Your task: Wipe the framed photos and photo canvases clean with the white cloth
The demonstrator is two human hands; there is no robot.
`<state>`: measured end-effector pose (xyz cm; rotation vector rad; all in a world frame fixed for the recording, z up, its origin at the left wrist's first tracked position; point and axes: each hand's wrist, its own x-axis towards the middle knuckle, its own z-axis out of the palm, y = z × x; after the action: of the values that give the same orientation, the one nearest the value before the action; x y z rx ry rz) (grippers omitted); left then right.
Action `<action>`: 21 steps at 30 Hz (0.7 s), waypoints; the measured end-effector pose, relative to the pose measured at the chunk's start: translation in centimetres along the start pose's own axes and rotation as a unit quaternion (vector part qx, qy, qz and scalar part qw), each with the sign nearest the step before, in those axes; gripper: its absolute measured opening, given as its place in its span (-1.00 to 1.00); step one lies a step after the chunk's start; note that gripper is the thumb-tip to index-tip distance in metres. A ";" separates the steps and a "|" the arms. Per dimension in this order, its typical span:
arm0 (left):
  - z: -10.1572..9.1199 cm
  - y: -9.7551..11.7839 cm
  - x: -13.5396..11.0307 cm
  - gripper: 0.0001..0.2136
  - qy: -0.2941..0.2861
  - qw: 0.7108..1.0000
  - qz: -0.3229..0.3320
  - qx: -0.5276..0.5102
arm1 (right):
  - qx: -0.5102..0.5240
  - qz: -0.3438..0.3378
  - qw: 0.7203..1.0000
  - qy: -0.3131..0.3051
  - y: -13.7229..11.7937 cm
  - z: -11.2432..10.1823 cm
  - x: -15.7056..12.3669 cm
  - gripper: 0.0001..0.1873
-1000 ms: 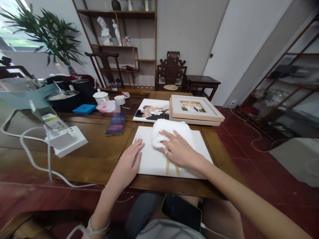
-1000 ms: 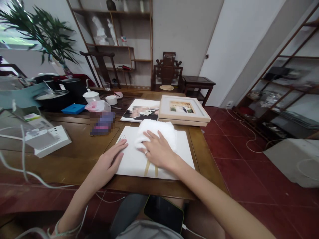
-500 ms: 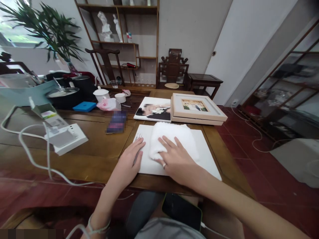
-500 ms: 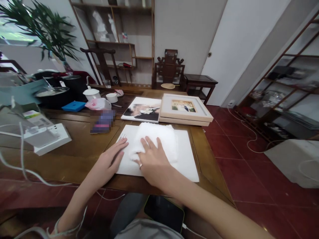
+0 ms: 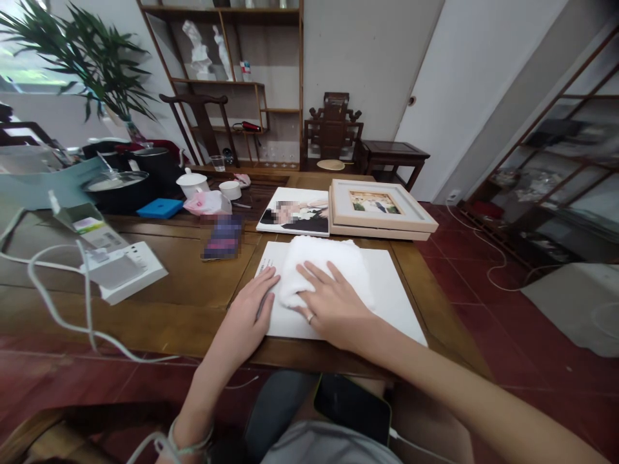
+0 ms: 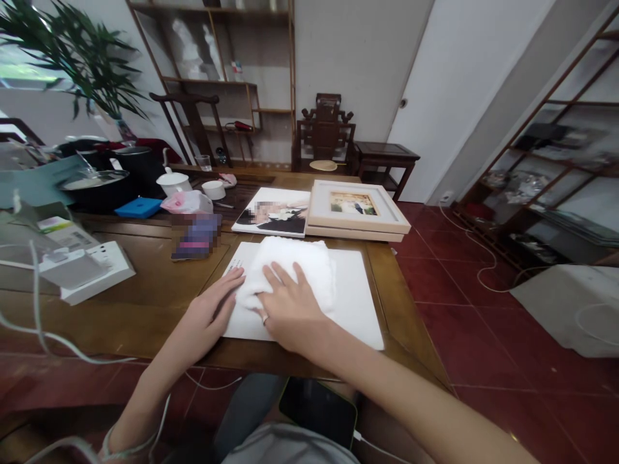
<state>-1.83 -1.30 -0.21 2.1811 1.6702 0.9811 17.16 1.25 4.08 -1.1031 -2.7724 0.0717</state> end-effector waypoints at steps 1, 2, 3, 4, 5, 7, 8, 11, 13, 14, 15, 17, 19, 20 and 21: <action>0.0 0.0 0.0 -0.65 0.000 1.000 -0.001 -0.001 | -0.002 0.008 1.000 -0.006 0.5 0.0 0.6 -0.64; 0.0 0.1 0.0 -0.65 0.000 1.000 -0.003 -0.001 | -0.004 0.014 1.000 -0.007 1.0 0.0 1.1 -0.63; 0.0 0.1 0.0 -0.65 -0.001 1.000 -0.005 -0.001 | -0.005 0.018 1.000 -0.005 1.4 0.0 1.6 -0.61; 0.0 0.1 0.0 -0.65 -0.003 1.000 -0.007 0.000 | -0.005 0.021 1.000 0.000 1.8 0.0 1.9 -0.60; -0.1 0.2 0.0 -0.64 -0.004 1.000 -0.008 0.000 | -0.005 0.024 1.000 0.006 2.1 0.0 2.2 -0.59; -0.1 0.2 0.0 -0.63 -0.007 1.000 -0.011 0.000 | -0.006 0.025 1.000 0.015 2.4 0.1 2.6 -0.58; -0.1 0.2 0.0 -0.63 -0.008 1.000 -0.014 0.000 | -0.009 0.026 0.999 0.019 2.4 0.1 2.7 -0.57; -0.1 0.3 0.0 -0.63 -0.007 1.000 -0.017 -0.001 | -0.023 0.027 0.999 0.021 1.8 0.3 2.6 -0.58; -0.1 0.3 -0.1 -0.63 -0.003 1.000 -0.014 -0.004 | -0.027 0.027 0.999 0.013 1.1 0.4 2.1 -0.59; -0.1 0.2 -0.1 -0.64 -0.002 1.000 -0.011 -0.007 | -0.028 0.023 0.999 0.010 0.7 0.5 1.8 -0.59; -0.1 0.2 0.0 -0.64 -0.001 1.000 -0.009 -0.009 | -0.027 0.017 0.999 0.011 0.2 0.5 1.3 -0.60; -0.1 0.1 0.0 -0.64 -0.003 1.000 -0.005 -0.012 | -0.024 -0.003 0.999 0.022 -1.0 0.5 0.3 -0.62; -0.1 0.0 0.0 -0.63 -0.008 1.000 -0.005 -0.011 | -0.022 -0.030 0.999 0.029 -2.1 0.4 -0.8 -0.64; -0.2 0.0 0.1 -0.63 -0.010 1.000 -0.006 -0.011 | -0.021 -0.044 0.999 0.025 -2.6 0.3 -1.3 -0.65; -0.2 -0.1 0.1 -0.62 -0.011 1.000 -0.007 -0.010 | -0.021 -0.055 0.998 0.018 -3.0 0.2 -1.6 -0.65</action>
<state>-1.99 -1.23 -0.06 2.1570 1.6562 0.9627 16.26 -2.05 4.01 -0.9486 -2.8085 -0.0209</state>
